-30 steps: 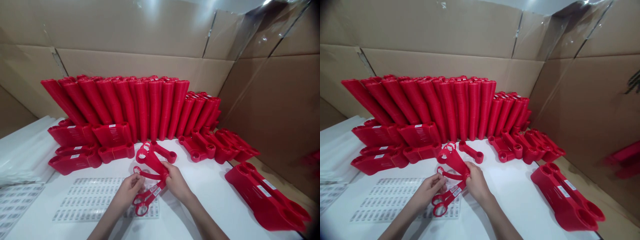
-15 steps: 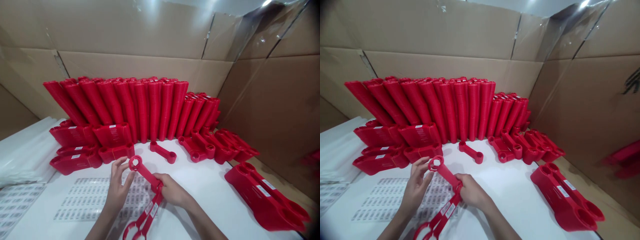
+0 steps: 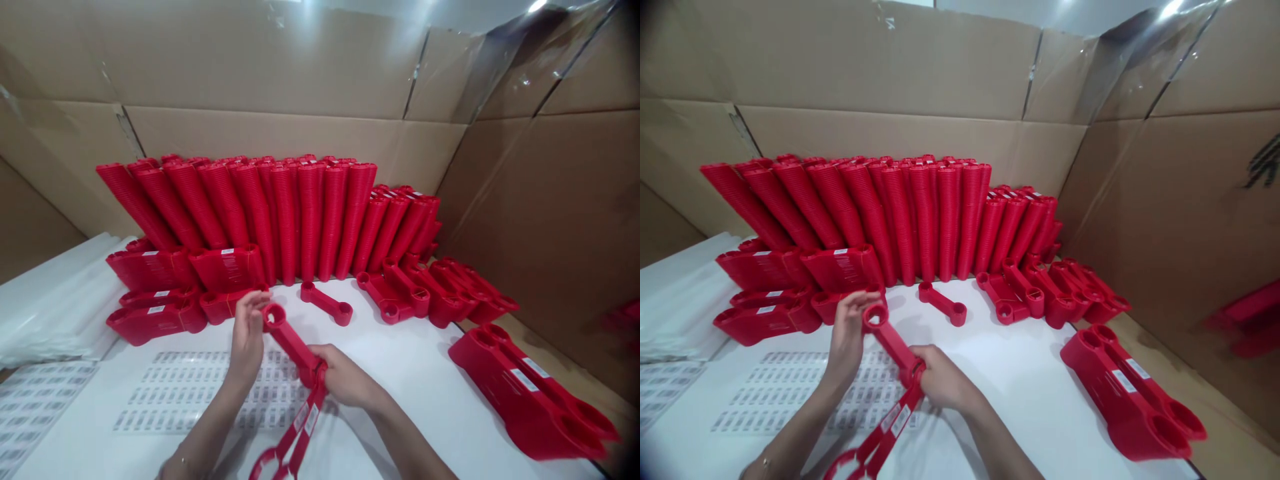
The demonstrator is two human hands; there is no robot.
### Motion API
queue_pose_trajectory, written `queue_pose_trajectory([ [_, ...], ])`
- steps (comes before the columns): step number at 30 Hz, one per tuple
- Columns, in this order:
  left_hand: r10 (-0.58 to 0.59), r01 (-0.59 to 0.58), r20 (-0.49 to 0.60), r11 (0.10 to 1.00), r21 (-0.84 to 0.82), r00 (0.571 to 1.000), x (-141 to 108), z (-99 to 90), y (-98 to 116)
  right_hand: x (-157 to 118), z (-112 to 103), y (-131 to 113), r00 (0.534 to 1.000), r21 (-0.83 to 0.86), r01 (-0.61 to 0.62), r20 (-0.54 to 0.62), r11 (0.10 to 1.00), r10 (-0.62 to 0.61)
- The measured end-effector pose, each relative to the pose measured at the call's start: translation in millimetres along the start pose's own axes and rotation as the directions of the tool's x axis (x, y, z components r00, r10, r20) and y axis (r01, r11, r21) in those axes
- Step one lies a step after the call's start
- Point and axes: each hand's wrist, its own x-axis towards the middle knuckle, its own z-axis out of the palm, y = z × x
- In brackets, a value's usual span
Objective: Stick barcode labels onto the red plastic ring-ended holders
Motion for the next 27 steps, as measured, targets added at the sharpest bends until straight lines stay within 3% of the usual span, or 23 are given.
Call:
queue_pose_trajectory([
  [1,-0.048,0.049,-0.004,0.999,0.024,0.999,4.6,1.7,-5.5,0.7,-4.9,-0.3,0.996,-0.018,0.016,-0.084,1.0,-0.017],
  [4,-0.125,0.075,0.208,0.969,0.234,0.97,5.1,-0.9,-21.7,2.8,-18.7,1.9,0.945,-0.13,0.061,-0.312,0.99,-0.099],
  [6,-0.157,0.003,0.411,0.937,0.35,0.898,-4.8,-5.5,-28.2,3.7,-23.9,5.0,0.917,-0.2,0.066,-0.374,0.978,-0.138],
  [8,-0.206,-0.071,0.54,0.892,0.447,0.816,-16.8,-8.4,-30.4,4.3,-24.8,7.9,0.919,-0.239,0.054,-0.369,0.969,-0.142],
  [11,-0.27,-0.092,0.591,0.856,0.509,0.76,-28.0,-7.5,-28.8,4.6,-21.6,9.8,0.926,-0.309,0.032,-0.348,0.951,-0.144],
  [14,-0.285,-0.054,0.59,0.87,0.49,0.755,-28.2,-5.6,-24.7,5.0,-18.7,9.8,0.929,-0.37,-0.011,-0.347,0.929,-0.127],
  [18,-0.309,0.124,0.618,0.938,0.324,0.723,-21.7,-6.7,-11.1,6.3,-16.5,10.1,0.918,-0.452,-0.114,-0.388,0.884,-0.08],
  [20,-0.316,0.221,0.612,0.948,0.227,0.725,-18.9,-5.8,-0.5,6.9,-14.4,10.0,0.914,-0.489,-0.159,-0.401,0.858,-0.06],
  [22,-0.306,0.257,0.572,0.952,0.167,0.761,-17.2,-2.2,9.9,7.2,-11.1,9.4,0.915,-0.516,-0.179,-0.401,0.838,-0.051],
  [25,-0.257,0.204,0.469,0.966,0.161,0.845,-16.4,5.7,21.0,6.8,-5.6,8.1,0.92,-0.539,-0.183,-0.388,0.822,-0.049],
  [27,-0.226,0.157,0.432,0.969,0.19,0.873,-16.7,10.1,24.6,6.4,-2.8,7.6,0.925,-0.554,-0.184,-0.376,0.812,-0.047],
])
